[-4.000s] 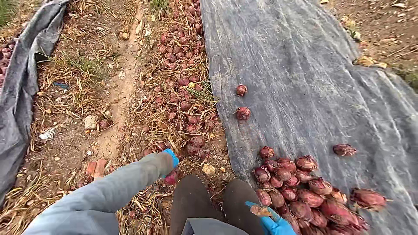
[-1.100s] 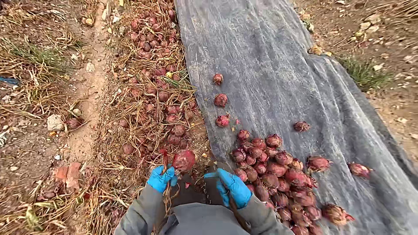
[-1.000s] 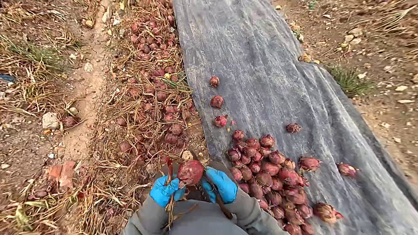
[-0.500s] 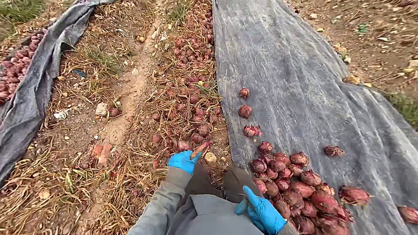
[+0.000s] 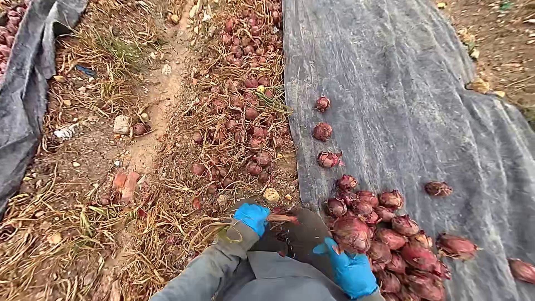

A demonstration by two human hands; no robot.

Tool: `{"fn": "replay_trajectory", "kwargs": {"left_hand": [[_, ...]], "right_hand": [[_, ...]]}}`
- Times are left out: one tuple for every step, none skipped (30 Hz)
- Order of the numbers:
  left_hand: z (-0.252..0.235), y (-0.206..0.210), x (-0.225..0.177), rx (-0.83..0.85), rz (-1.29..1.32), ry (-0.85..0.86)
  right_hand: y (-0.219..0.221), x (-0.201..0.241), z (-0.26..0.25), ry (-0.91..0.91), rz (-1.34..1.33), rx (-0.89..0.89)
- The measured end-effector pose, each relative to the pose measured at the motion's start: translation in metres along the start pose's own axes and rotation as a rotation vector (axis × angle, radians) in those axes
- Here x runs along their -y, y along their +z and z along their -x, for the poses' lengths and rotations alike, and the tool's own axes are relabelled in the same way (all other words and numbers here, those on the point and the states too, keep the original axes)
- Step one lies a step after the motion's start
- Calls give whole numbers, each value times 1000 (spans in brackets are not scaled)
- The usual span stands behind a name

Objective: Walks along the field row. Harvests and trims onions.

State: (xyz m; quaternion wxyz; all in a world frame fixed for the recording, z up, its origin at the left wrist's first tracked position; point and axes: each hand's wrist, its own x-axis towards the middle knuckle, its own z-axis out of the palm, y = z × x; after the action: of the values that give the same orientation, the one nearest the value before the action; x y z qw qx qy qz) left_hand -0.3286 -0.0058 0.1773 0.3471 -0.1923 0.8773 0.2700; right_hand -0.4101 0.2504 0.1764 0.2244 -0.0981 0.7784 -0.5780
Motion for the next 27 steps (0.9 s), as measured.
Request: {"fn": "replay_trajectory", "kwargs": {"left_hand": [[-30, 1, 34, -50, 49, -146], [-60, 3, 69, -87, 92, -273], [-89, 8, 102, -121, 122, -372], [-115, 13, 131, -156, 134, -452], [-139, 19, 156, -186, 136, -507], [-161, 25, 176, -202, 146, -550], [-178, 28, 189, -196, 164, -579], [-193, 32, 198, -174, 187, -596], [-203, 38, 203, -154, 197, -608], [-207, 41, 202, -140, 200, -623], [-210, 41, 200, -122, 191, -643], [-212, 42, 197, -101, 169, -662], [-211, 41, 195, -74, 153, -679], [-207, 38, 192, -44, 143, -696], [-200, 35, 188, -15, 144, -707], [-191, 32, 187, 17, 149, -701], [-182, 31, 186, 25, 158, -670], [-171, 30, 184, 7, 191, -613], [-157, 32, 179, -20, 247, -546], [-139, 29, 169, -42, 330, -481], [-117, 23, 154, -54, 418, -421], [-89, 19, 134, -67, 493, -361], [-60, 17, 109, -81, 555, -284], [-29, 14, 84, -72, 596, -185], [-1, 12, 61, -51, 604, -84], [19, 13, 42, -25, 577, -8], [34, 12, 27, 11, 527, 18]], "right_hand": [[-13, 1, -14, 30, 29, -95], [-26, 5, -29, 93, 56, -189], [-40, 11, -45, 164, 67, -261], [-53, 16, -60, 220, 52, -313], [-63, 25, -71, 259, 22, -358], [-69, 34, -76, 296, 10, -391], [-73, 40, -76, 307, 10, -401], [-74, 46, -74, 312, 21, -392], [-73, 51, -69, 334, 40, -386], [-70, 54, -63, 366, 61, -372], [-66, 60, -57, 413, 97, -349], [-61, 63, -53, 467, 127, -326], [-57, 62, -49, 511, 140, -300], [-52, 59, -45, 536, 143, -275], [-47, 55, -44, 545, 143, -243], [-42, 49, -42, 548, 144, -202], [-37, 42, -42, 552, 146, -144], [-33, 37, -42, 562, 146, -84], [-29, 33, -42, 579, 133, -21], [-23, 29, -43, 597, 112, 55], [-16, 26, -44, 616, 85, 145], [-9, 23, -45, 630, 53, 238], [-1, 20, -44, 641, 24, 324], [9, 19, -43, 637, 0, 403], [19, 19, -40, 622, -3, 469], [28, 22, -36, 603, 18, 507], [36, 26, -33, 586, 77, 528]]}}
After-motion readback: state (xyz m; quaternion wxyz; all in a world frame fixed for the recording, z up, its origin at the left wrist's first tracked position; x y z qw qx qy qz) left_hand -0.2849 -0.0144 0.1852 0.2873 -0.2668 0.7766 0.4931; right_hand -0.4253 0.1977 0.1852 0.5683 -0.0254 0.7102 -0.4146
